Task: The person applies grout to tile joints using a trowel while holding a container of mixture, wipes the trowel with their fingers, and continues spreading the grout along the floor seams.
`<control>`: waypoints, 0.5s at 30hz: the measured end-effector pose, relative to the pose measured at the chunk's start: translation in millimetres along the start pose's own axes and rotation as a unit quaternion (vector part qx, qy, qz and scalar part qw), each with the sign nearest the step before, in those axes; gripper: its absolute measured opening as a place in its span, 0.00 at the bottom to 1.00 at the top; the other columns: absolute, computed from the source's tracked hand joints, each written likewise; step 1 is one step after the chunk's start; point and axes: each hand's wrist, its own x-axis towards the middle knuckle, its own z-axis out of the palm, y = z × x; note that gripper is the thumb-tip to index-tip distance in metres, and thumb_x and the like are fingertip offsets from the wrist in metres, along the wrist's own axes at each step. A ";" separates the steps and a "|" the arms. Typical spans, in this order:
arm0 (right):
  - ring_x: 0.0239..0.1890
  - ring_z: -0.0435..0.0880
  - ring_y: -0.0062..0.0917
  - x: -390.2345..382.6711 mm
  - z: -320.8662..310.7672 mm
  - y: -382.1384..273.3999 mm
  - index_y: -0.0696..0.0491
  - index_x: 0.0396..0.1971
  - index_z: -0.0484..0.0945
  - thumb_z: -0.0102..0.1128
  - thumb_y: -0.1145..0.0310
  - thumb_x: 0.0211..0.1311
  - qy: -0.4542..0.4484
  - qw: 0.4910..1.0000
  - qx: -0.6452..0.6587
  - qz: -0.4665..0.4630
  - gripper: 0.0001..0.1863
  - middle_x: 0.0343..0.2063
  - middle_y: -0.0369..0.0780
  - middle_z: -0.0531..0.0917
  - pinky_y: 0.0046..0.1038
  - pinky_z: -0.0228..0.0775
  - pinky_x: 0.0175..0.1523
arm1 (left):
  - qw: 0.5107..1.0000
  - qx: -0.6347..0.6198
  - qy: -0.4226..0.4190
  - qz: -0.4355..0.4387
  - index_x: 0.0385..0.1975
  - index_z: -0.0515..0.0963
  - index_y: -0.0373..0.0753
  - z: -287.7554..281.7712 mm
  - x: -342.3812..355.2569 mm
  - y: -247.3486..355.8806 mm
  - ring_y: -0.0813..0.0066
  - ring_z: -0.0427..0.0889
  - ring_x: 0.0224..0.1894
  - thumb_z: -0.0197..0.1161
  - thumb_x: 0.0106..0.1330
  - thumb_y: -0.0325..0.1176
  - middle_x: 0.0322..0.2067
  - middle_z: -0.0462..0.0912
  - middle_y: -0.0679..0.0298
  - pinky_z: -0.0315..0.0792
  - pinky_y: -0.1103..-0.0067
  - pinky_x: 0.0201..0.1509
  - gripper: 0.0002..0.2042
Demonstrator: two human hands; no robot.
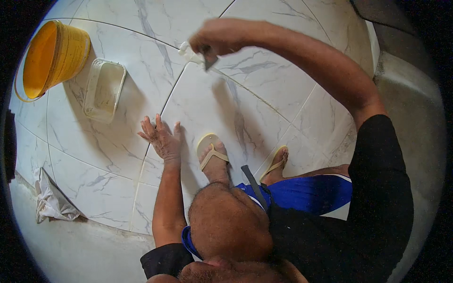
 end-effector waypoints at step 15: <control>0.34 0.89 0.38 -14.0 24.3 -1.0 0.56 0.40 0.82 0.71 0.69 0.59 0.083 0.996 0.016 -0.039 0.11 0.30 0.43 0.88 0.37 0.77 0.37 | 1.000 0.003 0.013 0.006 0.70 0.62 0.47 2.3 2.0 1.2 0.44 0.51 0.76 0.70 0.61 0.58 0.72 0.51 0.55 0.45 0.35 0.75 0.41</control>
